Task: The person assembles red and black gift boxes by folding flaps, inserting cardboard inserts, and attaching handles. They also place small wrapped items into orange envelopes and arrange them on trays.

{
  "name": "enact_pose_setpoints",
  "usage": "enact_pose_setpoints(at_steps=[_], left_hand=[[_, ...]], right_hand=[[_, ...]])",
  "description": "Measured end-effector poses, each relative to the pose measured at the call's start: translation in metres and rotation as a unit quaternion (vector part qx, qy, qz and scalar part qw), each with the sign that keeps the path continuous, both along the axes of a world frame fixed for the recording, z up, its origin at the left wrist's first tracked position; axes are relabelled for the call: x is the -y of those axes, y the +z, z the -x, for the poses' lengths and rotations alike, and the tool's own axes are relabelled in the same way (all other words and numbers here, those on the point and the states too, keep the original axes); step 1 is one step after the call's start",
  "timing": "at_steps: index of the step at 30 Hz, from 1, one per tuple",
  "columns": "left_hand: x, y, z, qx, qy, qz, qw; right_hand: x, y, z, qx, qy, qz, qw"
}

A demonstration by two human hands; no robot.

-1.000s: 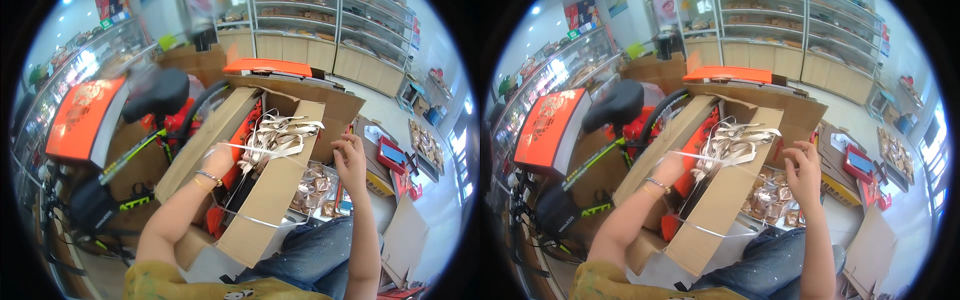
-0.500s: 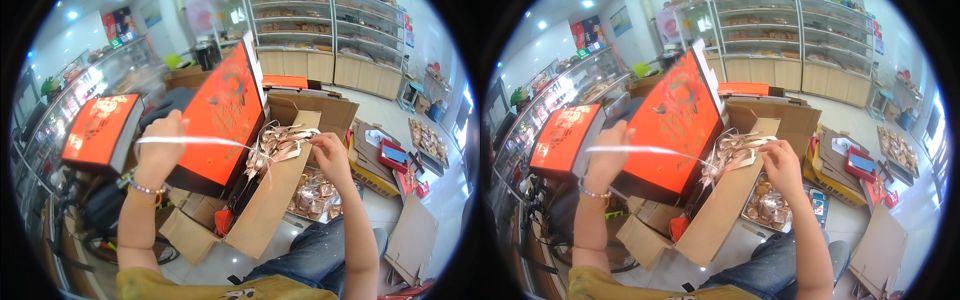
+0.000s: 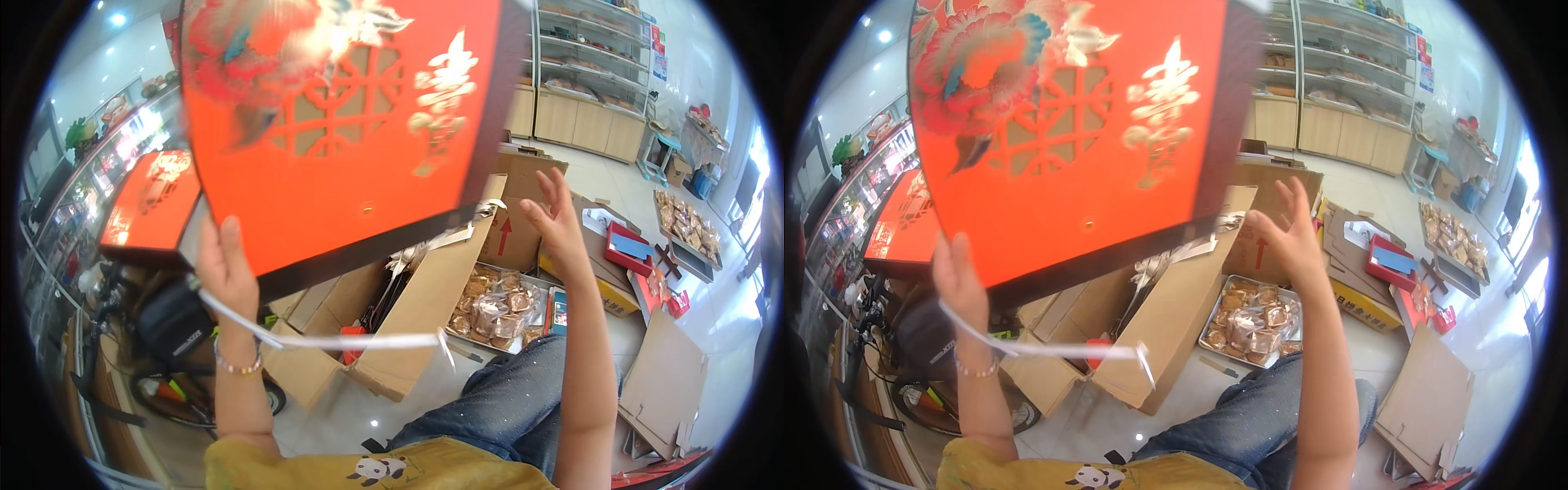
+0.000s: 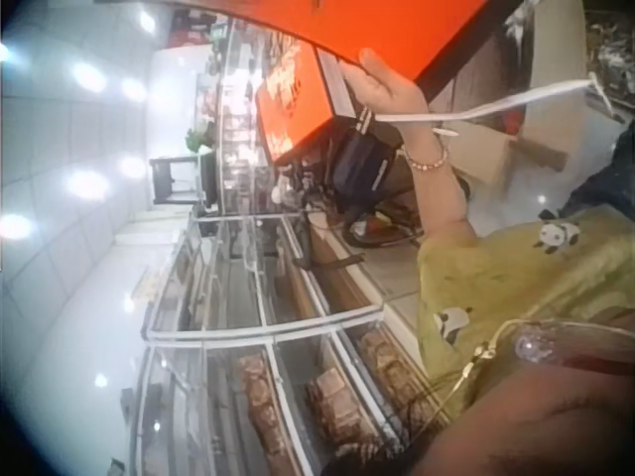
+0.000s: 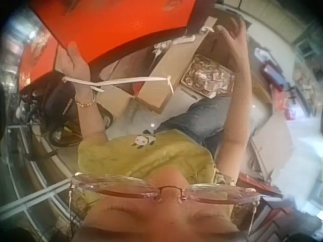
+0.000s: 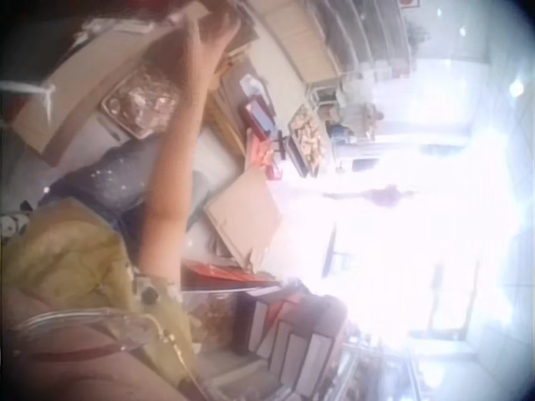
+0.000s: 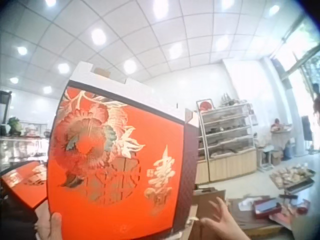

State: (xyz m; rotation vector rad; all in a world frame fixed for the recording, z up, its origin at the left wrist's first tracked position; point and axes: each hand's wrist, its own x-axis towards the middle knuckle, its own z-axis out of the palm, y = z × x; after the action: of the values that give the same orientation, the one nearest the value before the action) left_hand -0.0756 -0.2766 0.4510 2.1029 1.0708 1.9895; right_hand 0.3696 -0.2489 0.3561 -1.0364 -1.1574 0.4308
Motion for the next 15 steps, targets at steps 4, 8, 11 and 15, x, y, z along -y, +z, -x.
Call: enact_pose_setpoints(at_steps=[4, 8, 11, 15], left_hand=[[-0.058, -0.003, -0.028, 0.079, -0.174, 0.012, 0.981], [-0.143, -0.016, -0.045, -0.006, -0.326, 0.249, 0.912], [-0.151, -0.058, -0.048, -0.393, -0.247, 0.300, 0.833], [-0.118, -0.073, -0.007, -0.690, -0.372, 0.464, 0.413]], right_hand=[[0.042, 0.050, -0.012, -0.041, 0.092, -0.013, 0.995], [0.089, 0.058, -0.056, -0.115, 0.000, -0.105, 0.988], [0.137, 0.053, -0.086, -0.027, -0.173, -0.154, 0.972], [0.224, 0.033, -0.123, -0.094, -0.260, -0.174, 0.945]])
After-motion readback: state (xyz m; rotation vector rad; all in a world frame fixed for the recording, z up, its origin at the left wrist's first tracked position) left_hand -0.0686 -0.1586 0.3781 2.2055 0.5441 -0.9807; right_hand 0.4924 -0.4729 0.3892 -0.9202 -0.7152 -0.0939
